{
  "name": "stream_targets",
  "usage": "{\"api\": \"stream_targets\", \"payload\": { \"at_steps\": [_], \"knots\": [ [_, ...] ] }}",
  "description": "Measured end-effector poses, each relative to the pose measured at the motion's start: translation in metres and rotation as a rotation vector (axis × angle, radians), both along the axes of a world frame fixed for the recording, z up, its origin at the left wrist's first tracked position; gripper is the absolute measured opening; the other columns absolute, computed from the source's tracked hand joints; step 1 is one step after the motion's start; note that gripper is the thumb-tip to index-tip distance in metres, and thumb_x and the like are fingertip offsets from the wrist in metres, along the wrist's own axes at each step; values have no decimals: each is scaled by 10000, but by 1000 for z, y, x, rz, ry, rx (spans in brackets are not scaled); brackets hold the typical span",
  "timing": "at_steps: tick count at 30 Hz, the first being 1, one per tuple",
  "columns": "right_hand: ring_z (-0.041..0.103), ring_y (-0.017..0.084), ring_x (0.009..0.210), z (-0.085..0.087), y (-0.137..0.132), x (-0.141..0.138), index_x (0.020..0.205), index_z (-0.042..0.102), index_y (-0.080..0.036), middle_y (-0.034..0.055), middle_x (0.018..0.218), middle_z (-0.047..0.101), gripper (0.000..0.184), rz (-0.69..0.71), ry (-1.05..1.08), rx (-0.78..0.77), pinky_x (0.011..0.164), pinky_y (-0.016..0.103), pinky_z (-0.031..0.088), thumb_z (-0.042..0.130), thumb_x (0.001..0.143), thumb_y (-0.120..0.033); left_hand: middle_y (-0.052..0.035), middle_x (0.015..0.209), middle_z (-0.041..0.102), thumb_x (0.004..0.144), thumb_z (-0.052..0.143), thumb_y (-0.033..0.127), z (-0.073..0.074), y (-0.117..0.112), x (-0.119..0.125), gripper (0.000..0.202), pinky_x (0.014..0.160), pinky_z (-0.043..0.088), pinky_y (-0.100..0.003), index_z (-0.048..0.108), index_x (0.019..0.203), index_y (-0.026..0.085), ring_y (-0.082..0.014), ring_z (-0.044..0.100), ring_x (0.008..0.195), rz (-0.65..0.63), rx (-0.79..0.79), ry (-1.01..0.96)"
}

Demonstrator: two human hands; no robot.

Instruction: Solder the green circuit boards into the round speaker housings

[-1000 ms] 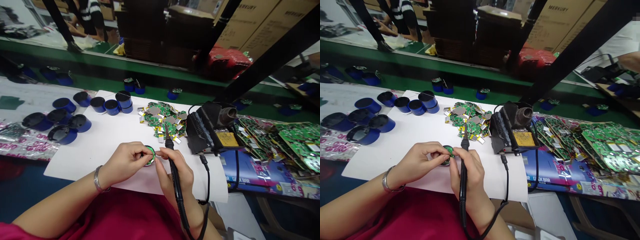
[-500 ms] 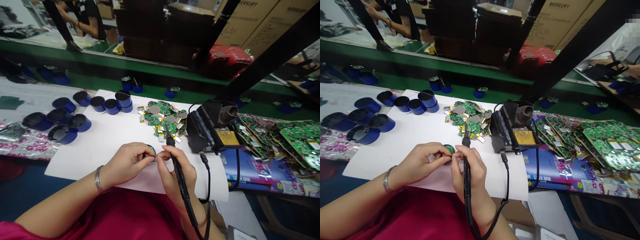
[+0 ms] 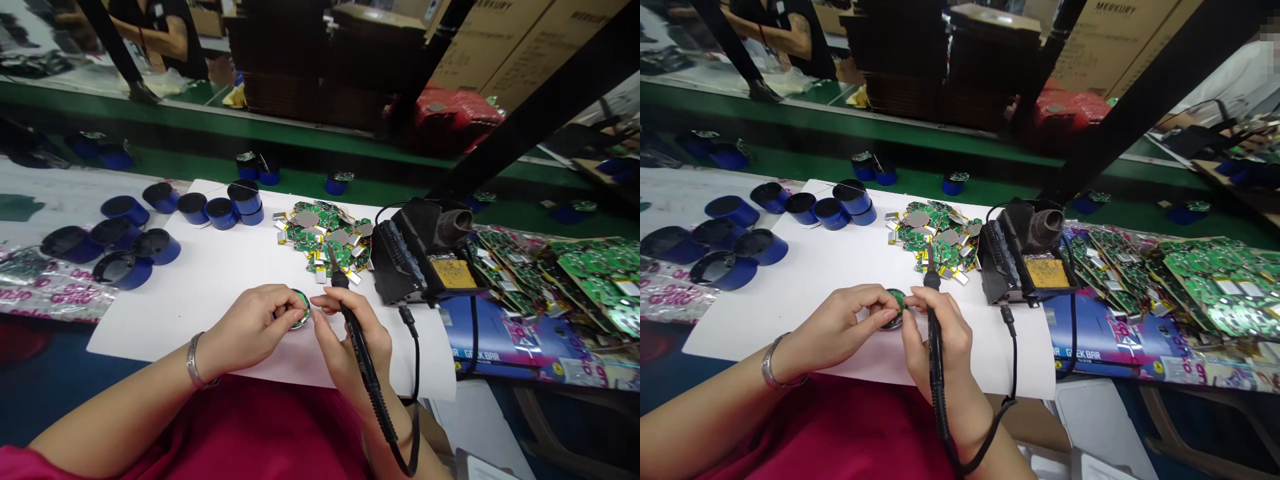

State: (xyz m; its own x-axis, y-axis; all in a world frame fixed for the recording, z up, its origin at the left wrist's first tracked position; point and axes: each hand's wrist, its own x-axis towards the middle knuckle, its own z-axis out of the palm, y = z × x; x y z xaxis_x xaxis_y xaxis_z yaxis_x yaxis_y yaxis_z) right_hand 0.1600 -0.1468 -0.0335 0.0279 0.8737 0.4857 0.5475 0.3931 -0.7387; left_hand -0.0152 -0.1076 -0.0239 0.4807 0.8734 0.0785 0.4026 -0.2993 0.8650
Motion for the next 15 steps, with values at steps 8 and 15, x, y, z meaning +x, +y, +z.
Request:
{"api": "stream_targets", "payload": {
  "at_steps": [8, 15],
  "knots": [
    [700, 126, 751, -1, 2, -3, 1133, 588, -249, -20, 851, 720, 300, -25, 0, -19, 669, 247, 555, 631, 855, -145, 9, 788, 679, 933, 547, 200, -3, 1, 0, 149, 699, 438, -250, 679, 862, 194, -135, 595, 745, -9, 69, -12],
    [684, 111, 725, -5, 2, -6, 1128, 586, -244, -22, 838, 702, 318, -49, 44, -10, 692, 239, 561, 621, 843, -109, 1, 795, 679, 940, 538, 216, -4, 0, 1, 153, 709, 450, -260, 671, 867, 196, -139, 595, 749, 11, 85, -25]
  ]
}}
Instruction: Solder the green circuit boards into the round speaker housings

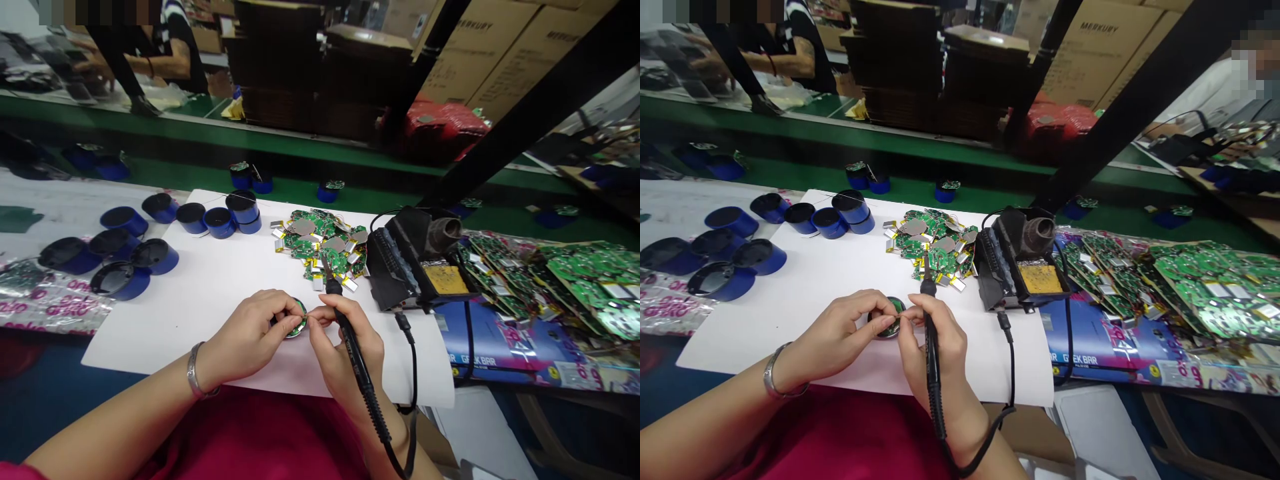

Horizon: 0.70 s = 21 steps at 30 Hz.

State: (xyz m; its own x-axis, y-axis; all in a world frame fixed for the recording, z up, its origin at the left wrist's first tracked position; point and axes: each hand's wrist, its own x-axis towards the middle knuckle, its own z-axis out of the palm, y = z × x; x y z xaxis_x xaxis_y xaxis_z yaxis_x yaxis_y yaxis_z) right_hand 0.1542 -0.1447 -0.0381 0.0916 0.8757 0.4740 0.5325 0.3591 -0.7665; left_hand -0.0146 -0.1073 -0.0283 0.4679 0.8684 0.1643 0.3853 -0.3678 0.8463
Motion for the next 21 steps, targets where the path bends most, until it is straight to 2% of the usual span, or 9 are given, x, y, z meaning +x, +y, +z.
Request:
{"api": "stream_targets", "payload": {
  "at_steps": [4, 9, 13, 17, 21],
  "knots": [
    [693, 118, 739, 0, 1, -1, 1137, 580, -243, -21, 834, 700, 326, -4, -7, 26, 721, 256, 570, 618, 842, -108, 7, 757, 687, 901, 604, 236, 3, 0, 2, 104, 693, 449, -266, 689, 848, 206, -142, 589, 711, 21, 26, 9],
    [679, 113, 666, 3, -1, -1, 1114, 584, -229, -26, 790, 707, 298, -40, 7, 13, 623, 231, 557, 633, 836, -133, 15, 734, 701, 925, 584, 245, 3, 1, 3, 157, 707, 447, -271, 687, 813, 202, -137, 600, 696, 36, -3, -37],
    [676, 111, 669, 2, -2, -1, 1111, 587, -224, -16, 810, 707, 294, -44, 6, 19, 612, 226, 552, 625, 837, -125, 20, 756, 713, 923, 595, 247, 0, 0, 4, 123, 731, 440, -278, 696, 862, 209, -139, 608, 712, 56, -17, -45],
    [669, 111, 680, 0, -3, -1, 1124, 580, -231, -21, 822, 700, 312, -41, 1, 30, 650, 237, 561, 632, 838, -118, 26, 728, 685, 925, 594, 245, 1, -2, 5, 143, 746, 433, -284, 677, 815, 206, -134, 585, 699, 83, 19, -57],
    [667, 124, 755, 0, -5, 4, 1179, 554, -241, -21, 843, 689, 374, 2, -57, 71, 760, 276, 567, 614, 845, -83, 19, 766, 687, 922, 596, 217, 2, -2, 0, 135, 780, 434, -299, 662, 806, 202, -140, 595, 740, 111, 73, -84]
  ]
}}
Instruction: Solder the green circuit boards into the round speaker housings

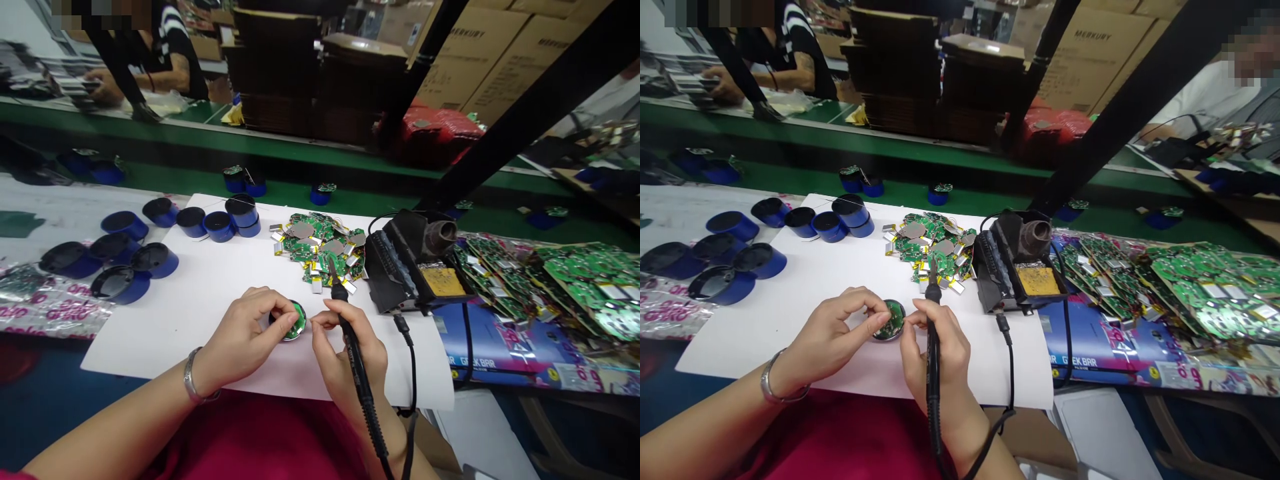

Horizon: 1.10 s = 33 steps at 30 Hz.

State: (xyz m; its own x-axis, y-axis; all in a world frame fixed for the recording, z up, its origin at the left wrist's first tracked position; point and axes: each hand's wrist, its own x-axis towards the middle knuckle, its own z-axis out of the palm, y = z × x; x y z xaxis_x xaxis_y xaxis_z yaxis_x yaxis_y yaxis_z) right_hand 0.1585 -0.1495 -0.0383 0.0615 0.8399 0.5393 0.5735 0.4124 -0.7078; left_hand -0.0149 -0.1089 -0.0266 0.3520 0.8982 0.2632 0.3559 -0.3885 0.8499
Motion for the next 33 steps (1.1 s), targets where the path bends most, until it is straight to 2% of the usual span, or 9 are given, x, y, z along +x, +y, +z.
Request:
{"api": "stream_targets", "payload": {
  "at_steps": [3, 6, 11, 19, 22, 25, 29, 31, 33],
  "knots": [
    [646, 159, 860, -2, -2, 4, 1220, 541, -220, 30, 958, 692, 417, 109, -81, 26, 798, 324, 558, 614, 841, -60, -1, 866, 709, 907, 620, 184, -2, -1, -6, 106, 847, 433, -319, 679, 821, 207, -157, 625, 863, -12, 61, -3],
    [589, 185, 827, -7, -1, 4, 1263, 526, -189, 70, 997, 692, 475, 189, -177, 77, 729, 350, 536, 633, 825, -41, -6, 920, 713, 882, 651, 158, -8, -4, -9, 93, 886, 424, -343, 697, 827, 217, -165, 630, 911, -16, 148, 24],
    [569, 193, 801, -15, -1, 3, 1300, 505, -163, 95, 1007, 699, 533, 196, -210, 155, 701, 357, 526, 634, 812, 7, 17, 903, 739, 842, 685, 130, -18, -10, -8, 106, 921, 393, -388, 698, 802, 227, -190, 635, 954, 37, 273, 81],
    [592, 185, 787, -16, -4, 1, 1308, 517, -168, 92, 1004, 713, 538, 176, -196, 188, 677, 350, 552, 637, 816, 12, 22, 893, 746, 840, 668, 140, -22, -15, -3, 130, 891, 370, -412, 690, 750, 231, -209, 627, 955, 99, 260, 122],
    [657, 178, 841, -7, -7, 4, 1340, 508, -180, 76, 1011, 726, 526, 137, -152, 163, 731, 339, 583, 603, 854, -5, 24, 886, 748, 840, 672, 150, -22, -15, -2, 122, 892, 361, -417, 692, 752, 231, -207, 627, 950, 105, 253, 132],
    [699, 151, 799, 7, -17, 14, 1367, 511, -183, 31, 914, 742, 499, 40, -117, 124, 748, 296, 593, 582, 892, -47, 29, 882, 752, 829, 683, 147, -22, -15, -1, 115, 892, 353, -419, 694, 754, 233, -207, 628, 946, 104, 233, 135],
    [698, 136, 751, 32, -34, 29, 1181, 649, -162, 35, 902, 729, 322, -38, -146, 141, 706, 269, 583, 616, 869, -87, 30, 874, 747, 806, 677, 116, -21, -15, -1, 140, 891, 345, -422, 682, 722, 228, -205, 630, 935, 107, 215, 131],
    [672, 129, 712, 43, -40, 34, 1073, 649, -132, 36, 823, 694, 255, 22, -178, 153, 649, 261, 561, 615, 833, -54, 32, 875, 745, 783, 678, 91, -21, -15, -1, 152, 891, 342, -422, 677, 712, 225, -204, 630, 935, 106, 212, 124],
    [608, 103, 617, 51, -42, 35, 1031, 583, -128, 8, 720, 630, 256, 202, -216, 104, 566, 241, 517, 606, 799, -20, 35, 873, 744, 763, 680, 74, -21, -14, 0, 158, 890, 340, -420, 672, 707, 222, -203, 630, 935, 108, 211, 112]
  ]
}}
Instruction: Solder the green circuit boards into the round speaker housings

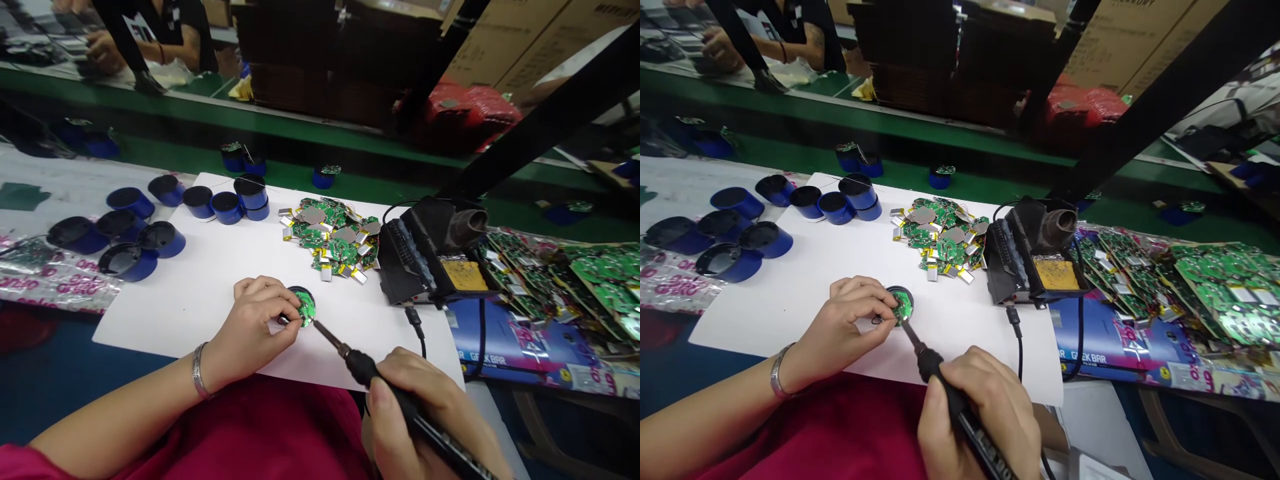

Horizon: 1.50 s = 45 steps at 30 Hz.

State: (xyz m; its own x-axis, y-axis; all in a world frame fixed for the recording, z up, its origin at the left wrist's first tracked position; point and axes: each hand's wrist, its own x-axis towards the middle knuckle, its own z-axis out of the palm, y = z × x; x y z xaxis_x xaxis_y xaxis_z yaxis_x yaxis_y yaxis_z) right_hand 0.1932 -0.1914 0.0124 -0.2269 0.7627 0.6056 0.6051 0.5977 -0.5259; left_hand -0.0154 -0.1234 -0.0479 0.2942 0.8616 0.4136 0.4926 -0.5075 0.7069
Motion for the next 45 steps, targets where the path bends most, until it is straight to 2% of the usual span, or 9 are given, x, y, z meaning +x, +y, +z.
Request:
{"api": "stream_targets", "payload": {
  "at_steps": [2, 10, 16, 21, 26, 30, 37, 42, 45],
  "knots": [
    [540, 91, 555, 4, 0, -3, 1002, 518, -146, -17, 661, 579, 265, 99, -55, -61, 516, 234, 471, 590, 786, -9, 38, 867, 742, 753, 681, 69, 0, 0, 0, 160, 888, 334, -418, 669, 698, 219, -200, 631, 931, 1, -4, -7],
    [507, 106, 537, 6, -2, -23, 926, 494, -176, -25, 606, 555, 201, -23, -159, -39, 526, 253, 454, 585, 802, -47, 45, 882, 740, 768, 679, 101, 2, 0, -1, 143, 905, 309, -418, 667, 694, 221, -193, 624, 952, -6, -35, -13],
    [463, 92, 490, 1, 0, -27, 871, 514, -166, -36, 563, 518, 144, -67, -99, 99, 483, 243, 406, 582, 796, -64, 40, 871, 741, 776, 671, 110, 3, 0, -1, 142, 905, 310, -419, 669, 685, 219, -192, 624, 942, -9, -45, -14],
    [491, 93, 509, 6, 2, -27, 902, 499, -175, -39, 587, 529, 178, -26, -228, -3, 499, 238, 419, 598, 801, -66, 44, 877, 743, 777, 666, 112, 3, 0, -1, 145, 908, 308, -422, 678, 684, 224, -190, 625, 944, -8, -52, -19],
    [472, 99, 492, 2, 2, -30, 880, 494, -194, -48, 565, 502, 114, -84, -212, 68, 475, 242, 392, 561, 828, -117, 41, 876, 747, 781, 657, 114, 3, 1, -2, 158, 907, 308, -425, 679, 674, 228, -192, 626, 943, -9, -61, -3],
    [494, 110, 510, 5, -1, -33, 884, 511, -192, -41, 579, 507, 106, -79, -330, 22, 486, 260, 397, 574, 835, -121, 33, 882, 752, 784, 654, 120, 4, 1, -1, 159, 902, 309, -431, 679, 672, 230, -198, 625, 941, -6, -63, 7],
    [456, 105, 442, 14, 3, -41, 668, 499, -217, -43, 497, 463, 192, -41, -468, 85, 429, 281, 331, 568, 802, -97, 38, 874, 748, 776, 661, 112, 4, 1, -1, 157, 898, 312, -425, 678, 669, 226, -196, 628, 937, -9, -68, 17],
    [483, 98, 446, 17, 0, -37, 689, 534, -216, -45, 508, 485, 179, -39, -432, 88, 427, 260, 364, 585, 809, -93, 35, 877, 746, 779, 661, 113, 3, 1, -2, 154, 902, 310, -424, 682, 675, 225, -193, 626, 937, -13, -69, 6],
    [532, 99, 448, 26, -4, -25, 698, 563, -217, -29, 534, 549, 174, -1, -410, 14, 416, 243, 414, 611, 821, -104, 35, 873, 746, 774, 663, 103, 2, 1, -2, 160, 900, 313, -423, 682, 674, 226, -193, 625, 940, -13, -67, 5]
  ]
}}
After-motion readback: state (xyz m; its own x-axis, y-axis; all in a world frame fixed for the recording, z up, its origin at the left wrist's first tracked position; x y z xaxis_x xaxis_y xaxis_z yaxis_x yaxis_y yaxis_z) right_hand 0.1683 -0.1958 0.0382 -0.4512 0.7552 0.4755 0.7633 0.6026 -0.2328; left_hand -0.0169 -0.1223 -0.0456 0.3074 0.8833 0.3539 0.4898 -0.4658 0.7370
